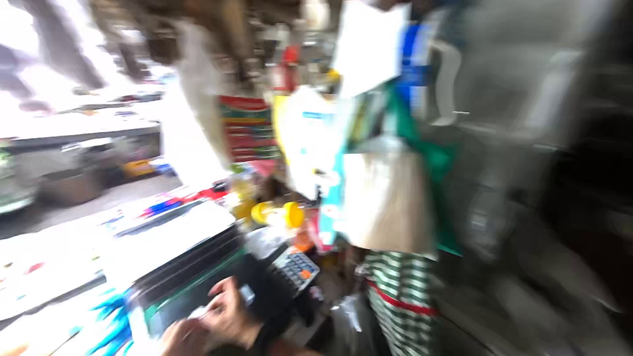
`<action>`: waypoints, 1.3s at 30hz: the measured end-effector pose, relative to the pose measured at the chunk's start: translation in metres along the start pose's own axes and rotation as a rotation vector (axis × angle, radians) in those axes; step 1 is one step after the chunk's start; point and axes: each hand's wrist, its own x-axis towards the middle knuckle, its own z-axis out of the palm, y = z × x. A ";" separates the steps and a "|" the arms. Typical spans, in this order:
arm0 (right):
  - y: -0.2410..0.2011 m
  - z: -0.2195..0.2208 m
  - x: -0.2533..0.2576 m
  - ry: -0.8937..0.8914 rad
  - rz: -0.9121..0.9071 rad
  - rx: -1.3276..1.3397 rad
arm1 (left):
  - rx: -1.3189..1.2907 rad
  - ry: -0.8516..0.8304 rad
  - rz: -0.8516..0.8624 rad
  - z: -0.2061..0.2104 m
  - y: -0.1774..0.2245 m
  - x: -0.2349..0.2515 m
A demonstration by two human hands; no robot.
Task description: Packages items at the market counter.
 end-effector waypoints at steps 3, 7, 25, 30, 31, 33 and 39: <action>-0.019 -0.019 0.014 -0.373 0.302 0.069 | 0.030 0.156 -0.045 0.007 0.004 -0.006; -0.021 -0.030 0.020 -0.511 0.131 -0.199 | -0.012 0.011 -0.127 0.000 0.004 0.000; -0.021 -0.032 -0.010 -0.249 -0.198 -0.331 | -0.310 -0.053 -0.442 -0.024 0.004 0.005; -0.024 -0.030 -0.014 -0.209 0.062 -0.106 | -0.135 0.108 -0.318 -0.013 0.006 0.000; -0.024 -0.030 -0.013 -0.214 0.100 -0.064 | -0.125 0.102 -0.265 -0.015 0.007 0.001; -0.024 -0.029 -0.012 -0.225 0.163 -0.006 | -0.088 0.059 -0.138 -0.016 0.007 0.002; -0.018 -0.029 -0.008 -0.216 0.202 0.079 | 0.230 -0.065 0.231 -0.013 0.001 0.003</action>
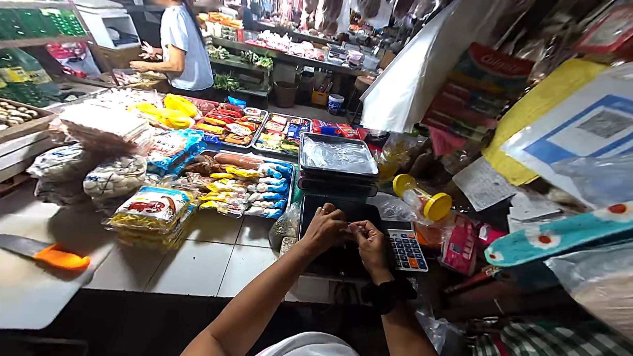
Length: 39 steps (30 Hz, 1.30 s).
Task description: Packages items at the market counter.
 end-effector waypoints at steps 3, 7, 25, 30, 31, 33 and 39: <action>0.001 0.001 0.000 0.021 0.001 0.012 | 0.098 -0.131 -0.024 -0.011 0.012 -0.001; 0.002 -0.002 0.002 0.059 -0.109 -0.244 | 0.164 -0.023 -0.082 -0.001 0.019 -0.007; -0.027 -0.056 0.039 0.106 0.054 -0.381 | 0.108 0.071 -0.277 0.002 0.017 -0.008; -0.026 -0.073 0.040 0.145 0.088 -0.333 | 0.106 -0.006 -0.326 -0.003 0.021 -0.006; -0.025 -0.075 0.039 0.160 0.082 -0.329 | 0.104 -0.026 -0.336 -0.004 0.023 -0.004; -0.025 -0.072 0.036 0.188 0.049 -0.336 | 0.116 -0.073 -0.363 -0.008 0.025 -0.003; -0.042 -0.053 0.022 0.198 -0.266 -0.367 | 0.104 -0.214 -0.440 -0.013 0.029 0.004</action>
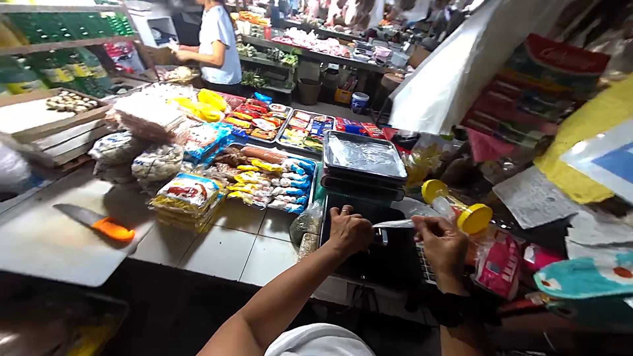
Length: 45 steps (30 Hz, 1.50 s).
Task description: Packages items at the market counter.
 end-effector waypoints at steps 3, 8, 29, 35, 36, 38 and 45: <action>0.001 0.000 0.001 0.049 -0.023 0.045 | -0.098 0.116 0.069 0.006 -0.006 -0.012; -0.009 0.013 0.001 0.016 0.066 0.204 | -0.197 0.214 0.105 -0.008 -0.027 -0.046; -0.001 0.244 0.018 -1.109 -0.192 -0.671 | -0.187 0.493 -1.093 -0.083 -0.295 -0.120; -0.037 0.236 0.040 -1.114 -0.232 -0.350 | -0.238 0.254 -0.362 -0.044 -0.199 -0.064; -0.043 0.233 0.041 -1.115 -0.240 -0.330 | -0.299 0.125 -0.296 -0.034 -0.194 -0.049; -0.052 0.226 0.039 -1.092 -0.230 -0.285 | -0.318 -0.010 -0.216 -0.015 -0.193 -0.026; -0.040 0.147 0.059 -0.966 0.097 0.471 | -0.511 0.067 0.054 -0.096 -0.131 -0.001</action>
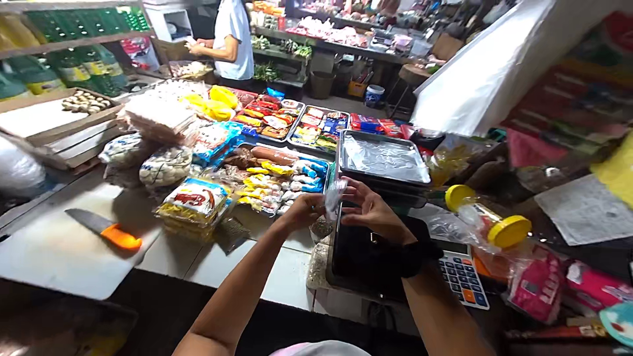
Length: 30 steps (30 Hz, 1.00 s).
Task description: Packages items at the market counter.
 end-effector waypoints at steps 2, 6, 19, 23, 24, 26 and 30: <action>0.002 -0.008 -0.023 -0.030 -0.006 0.037 | 0.017 -0.039 0.125 -0.007 0.039 0.015; 0.000 0.012 -0.061 0.136 -0.133 0.090 | 0.032 -0.136 0.391 0.009 0.080 0.043; -0.029 -0.022 -0.111 0.684 -0.387 -0.343 | 0.212 -0.278 0.614 0.043 0.117 0.055; -0.055 -0.043 -0.118 0.586 -0.539 -0.734 | 0.292 -0.240 0.659 0.021 0.126 0.057; -0.060 -0.047 -0.119 0.547 -0.543 -0.768 | 0.321 -0.233 0.680 0.017 0.129 0.056; -0.068 -0.056 -0.119 0.448 -0.553 -0.738 | 0.394 -0.243 0.692 0.011 0.137 0.054; -0.079 -0.069 -0.119 0.150 -0.426 -0.485 | 0.506 -0.324 0.688 0.004 0.152 0.050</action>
